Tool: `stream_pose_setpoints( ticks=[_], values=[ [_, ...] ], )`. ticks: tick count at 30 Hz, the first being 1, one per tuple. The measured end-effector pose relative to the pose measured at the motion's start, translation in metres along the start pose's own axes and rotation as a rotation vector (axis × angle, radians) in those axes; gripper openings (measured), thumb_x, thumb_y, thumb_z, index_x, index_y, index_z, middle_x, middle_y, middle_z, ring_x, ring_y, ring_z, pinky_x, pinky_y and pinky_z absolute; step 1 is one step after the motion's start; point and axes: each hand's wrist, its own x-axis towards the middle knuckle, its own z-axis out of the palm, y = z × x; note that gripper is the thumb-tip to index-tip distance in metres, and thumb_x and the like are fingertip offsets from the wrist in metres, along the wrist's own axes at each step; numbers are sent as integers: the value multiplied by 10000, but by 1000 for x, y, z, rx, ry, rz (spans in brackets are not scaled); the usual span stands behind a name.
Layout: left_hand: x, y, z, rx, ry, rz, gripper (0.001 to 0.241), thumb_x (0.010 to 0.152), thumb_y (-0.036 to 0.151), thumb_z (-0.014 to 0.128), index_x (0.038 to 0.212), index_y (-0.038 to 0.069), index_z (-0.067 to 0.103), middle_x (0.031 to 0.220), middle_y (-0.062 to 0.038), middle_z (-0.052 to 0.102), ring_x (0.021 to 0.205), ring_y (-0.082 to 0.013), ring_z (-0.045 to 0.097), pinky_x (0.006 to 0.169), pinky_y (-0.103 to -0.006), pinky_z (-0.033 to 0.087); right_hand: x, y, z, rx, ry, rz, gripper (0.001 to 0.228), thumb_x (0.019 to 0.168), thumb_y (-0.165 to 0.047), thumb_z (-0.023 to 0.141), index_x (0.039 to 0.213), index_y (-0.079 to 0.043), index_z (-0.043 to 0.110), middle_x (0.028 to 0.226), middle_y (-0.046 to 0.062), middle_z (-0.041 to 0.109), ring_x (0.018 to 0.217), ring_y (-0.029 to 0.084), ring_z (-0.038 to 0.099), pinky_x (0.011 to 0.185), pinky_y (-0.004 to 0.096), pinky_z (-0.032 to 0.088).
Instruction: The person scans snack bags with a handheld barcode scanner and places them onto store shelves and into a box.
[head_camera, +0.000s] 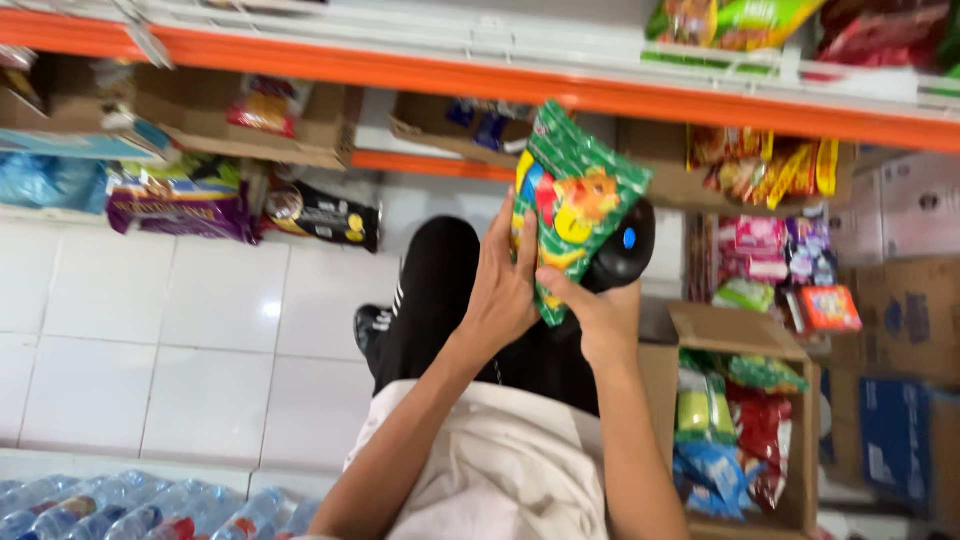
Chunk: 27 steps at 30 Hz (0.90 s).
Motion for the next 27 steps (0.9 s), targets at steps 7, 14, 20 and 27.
stream_pose_setpoints(
  ticks=[7,14,20,27],
  values=[
    [26,0,-72,-462,-169,-34,1193,815,195,881,1635,-24,42,1677,-299,205,1523,-437,281,1214,-522,292,19,18,-43,215,37,197,704,797,-14,763,1450,-45,501,1336,105,629,1194,255,639,1019,443,523],
    [53,-9,-88,-972,-318,-643,923,786,176,853,1554,1,371,1386,-115,608,1250,-196,584,1046,-345,504,29,23,-35,130,-90,285,757,723,-68,781,1430,-40,514,1292,130,669,1137,267,673,961,449,549],
    [60,2,-122,-956,-49,-514,857,843,178,818,1547,-7,367,1342,-105,636,1211,-156,599,1056,-317,499,39,-11,19,-18,-137,59,684,739,7,788,1378,-8,546,1257,104,685,1115,209,668,957,383,538],
    [79,33,-201,-698,-14,-427,820,848,166,803,1512,11,347,1339,-97,613,1221,-147,580,1056,-319,487,61,-38,86,-208,-258,-47,538,740,-7,830,1241,9,635,1097,88,741,950,171,711,798,345,581]
  ],
)
